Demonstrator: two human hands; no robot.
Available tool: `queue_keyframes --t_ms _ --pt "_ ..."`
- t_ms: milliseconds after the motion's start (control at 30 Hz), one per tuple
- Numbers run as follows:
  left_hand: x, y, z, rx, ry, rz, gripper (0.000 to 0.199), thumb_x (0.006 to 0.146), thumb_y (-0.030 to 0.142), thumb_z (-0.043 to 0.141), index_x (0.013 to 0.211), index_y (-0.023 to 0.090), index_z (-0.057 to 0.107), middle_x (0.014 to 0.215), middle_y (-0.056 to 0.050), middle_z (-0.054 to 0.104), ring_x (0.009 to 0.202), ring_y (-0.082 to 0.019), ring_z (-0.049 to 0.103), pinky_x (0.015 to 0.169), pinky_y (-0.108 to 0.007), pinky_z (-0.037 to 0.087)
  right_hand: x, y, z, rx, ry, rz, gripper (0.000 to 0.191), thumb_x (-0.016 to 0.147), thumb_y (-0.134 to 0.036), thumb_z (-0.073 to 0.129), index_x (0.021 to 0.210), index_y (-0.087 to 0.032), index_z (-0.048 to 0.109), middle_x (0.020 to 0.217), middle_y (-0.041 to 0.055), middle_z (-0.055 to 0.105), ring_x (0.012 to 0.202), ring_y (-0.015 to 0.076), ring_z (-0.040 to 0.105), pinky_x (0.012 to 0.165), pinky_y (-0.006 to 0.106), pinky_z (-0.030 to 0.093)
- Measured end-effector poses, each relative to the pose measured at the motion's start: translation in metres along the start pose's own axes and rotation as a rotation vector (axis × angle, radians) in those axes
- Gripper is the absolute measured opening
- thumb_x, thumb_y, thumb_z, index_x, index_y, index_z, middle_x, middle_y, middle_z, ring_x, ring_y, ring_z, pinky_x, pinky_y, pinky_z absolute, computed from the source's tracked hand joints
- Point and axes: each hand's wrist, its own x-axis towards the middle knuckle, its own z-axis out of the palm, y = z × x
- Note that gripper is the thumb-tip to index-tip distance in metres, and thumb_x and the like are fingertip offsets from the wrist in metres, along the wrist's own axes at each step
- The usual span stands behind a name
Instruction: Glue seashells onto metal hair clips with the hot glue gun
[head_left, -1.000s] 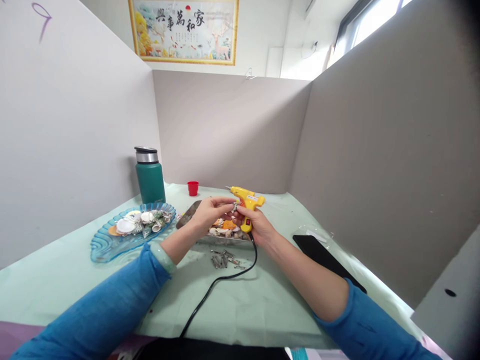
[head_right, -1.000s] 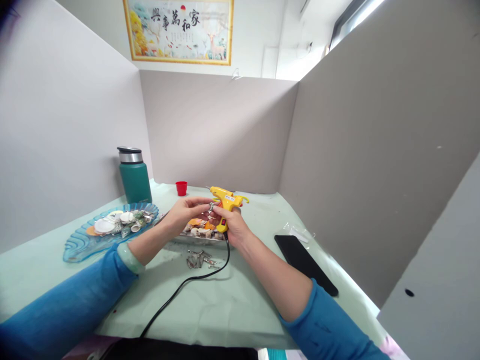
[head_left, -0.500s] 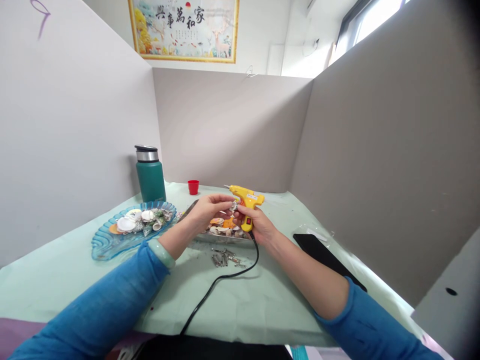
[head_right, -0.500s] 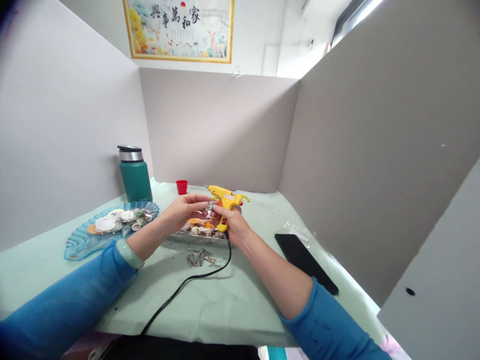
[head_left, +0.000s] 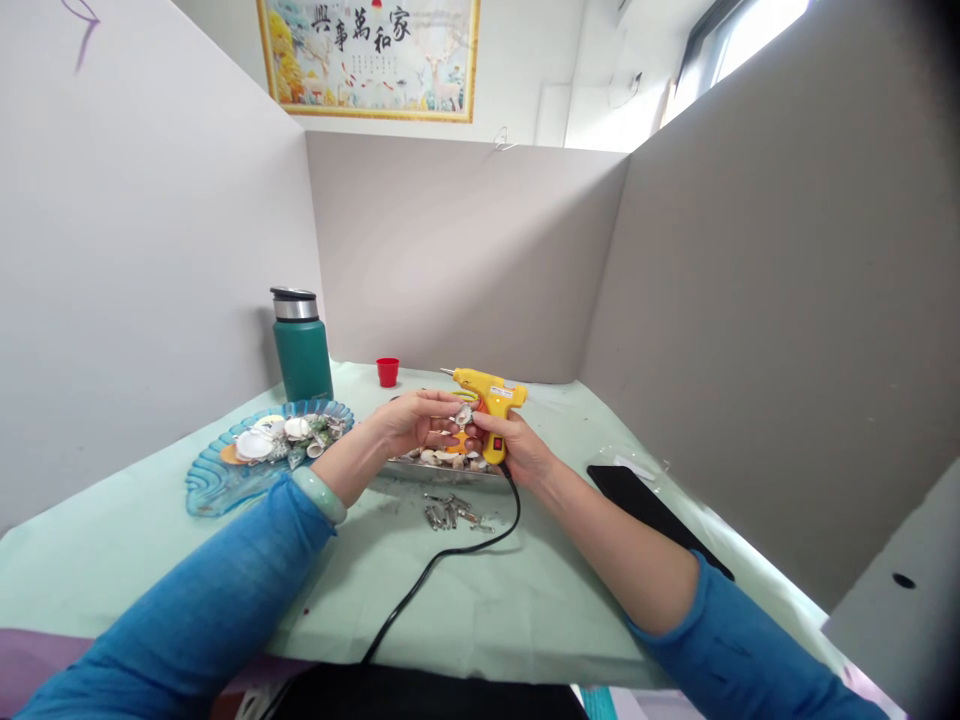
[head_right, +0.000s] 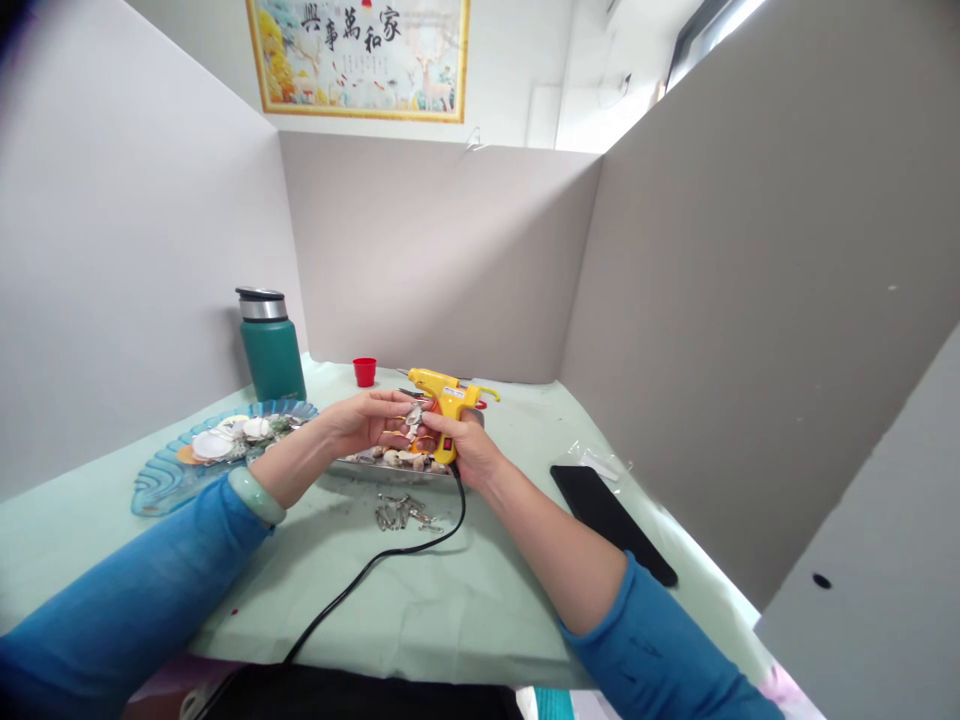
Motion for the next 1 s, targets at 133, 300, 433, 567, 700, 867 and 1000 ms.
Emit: queue_keyframes --t_ms 133,300,433,567,700,867,1000 --pt "0.001 0.000 -0.004 -0.017 -0.030 -0.030 0.019 0.068 0.015 0.073 0.086 0.014 0.069 0.083 -0.008 0.069 0.068 -0.015 0.064 0.067 -0.031 0.056 -0.001 -0.001 0.001 0.000 -0.032 0.011 0.023 0.067 -0.018 0.073 0.087 -0.014 0.064 0.066 0.0010 0.063 0.057 0.0107 0.059 0.053 0.022 0.052" --pt "0.001 0.000 -0.009 -0.020 -0.091 -0.092 0.026 0.069 0.016 0.072 0.095 0.015 0.068 0.085 -0.008 0.069 0.074 -0.017 0.066 0.068 -0.030 0.056 -0.002 -0.003 0.001 0.001 -0.053 0.054 0.022 0.067 -0.017 0.073 0.087 -0.014 0.064 0.066 0.0010 0.064 0.054 0.0104 0.059 0.052 0.022 0.052" --pt "0.001 0.000 -0.010 -0.024 -0.108 -0.137 0.030 0.070 0.016 0.071 0.099 0.016 0.068 0.086 -0.008 0.070 0.074 -0.017 0.067 0.067 -0.029 0.055 -0.003 -0.005 -0.002 0.005 -0.080 0.097 0.024 0.068 -0.016 0.073 0.090 -0.014 0.063 0.066 0.0010 0.065 0.054 0.0108 0.060 0.053 0.022 0.053" --pt "0.001 0.000 -0.009 -0.049 -0.105 -0.151 0.028 0.069 0.014 0.072 0.096 0.017 0.068 0.086 -0.008 0.070 0.075 -0.018 0.067 0.068 -0.031 0.055 -0.002 -0.008 -0.006 -0.027 -0.124 0.109 0.024 0.069 -0.017 0.072 0.091 -0.013 0.064 0.070 0.0023 0.066 0.058 0.0116 0.062 0.057 0.023 0.054" --pt "0.000 0.000 -0.007 -0.042 -0.097 -0.150 0.028 0.069 0.014 0.072 0.097 0.017 0.067 0.087 -0.007 0.070 0.077 -0.018 0.067 0.069 -0.031 0.055 -0.002 -0.007 -0.007 -0.043 -0.138 0.081 0.025 0.068 -0.018 0.073 0.091 -0.014 0.064 0.074 0.0031 0.067 0.063 0.0131 0.064 0.058 0.023 0.054" --pt "0.001 -0.002 -0.003 -0.041 -0.001 -0.082 0.023 0.068 0.013 0.074 0.089 0.015 0.067 0.088 -0.007 0.069 0.075 -0.016 0.067 0.071 -0.031 0.055 0.002 -0.004 -0.010 -0.039 -0.083 0.034 0.029 0.068 -0.020 0.073 0.094 -0.015 0.063 0.074 0.0023 0.067 0.061 0.0128 0.063 0.059 0.026 0.055" --pt "0.002 -0.004 -0.002 -0.027 0.038 -0.025 0.016 0.068 0.014 0.074 0.082 0.012 0.066 0.081 -0.007 0.068 0.070 -0.014 0.066 0.068 -0.029 0.056 0.004 -0.003 -0.012 -0.021 -0.044 0.033 0.027 0.068 -0.020 0.073 0.091 -0.015 0.060 0.067 0.0001 0.064 0.058 0.0117 0.061 0.056 0.025 0.055"
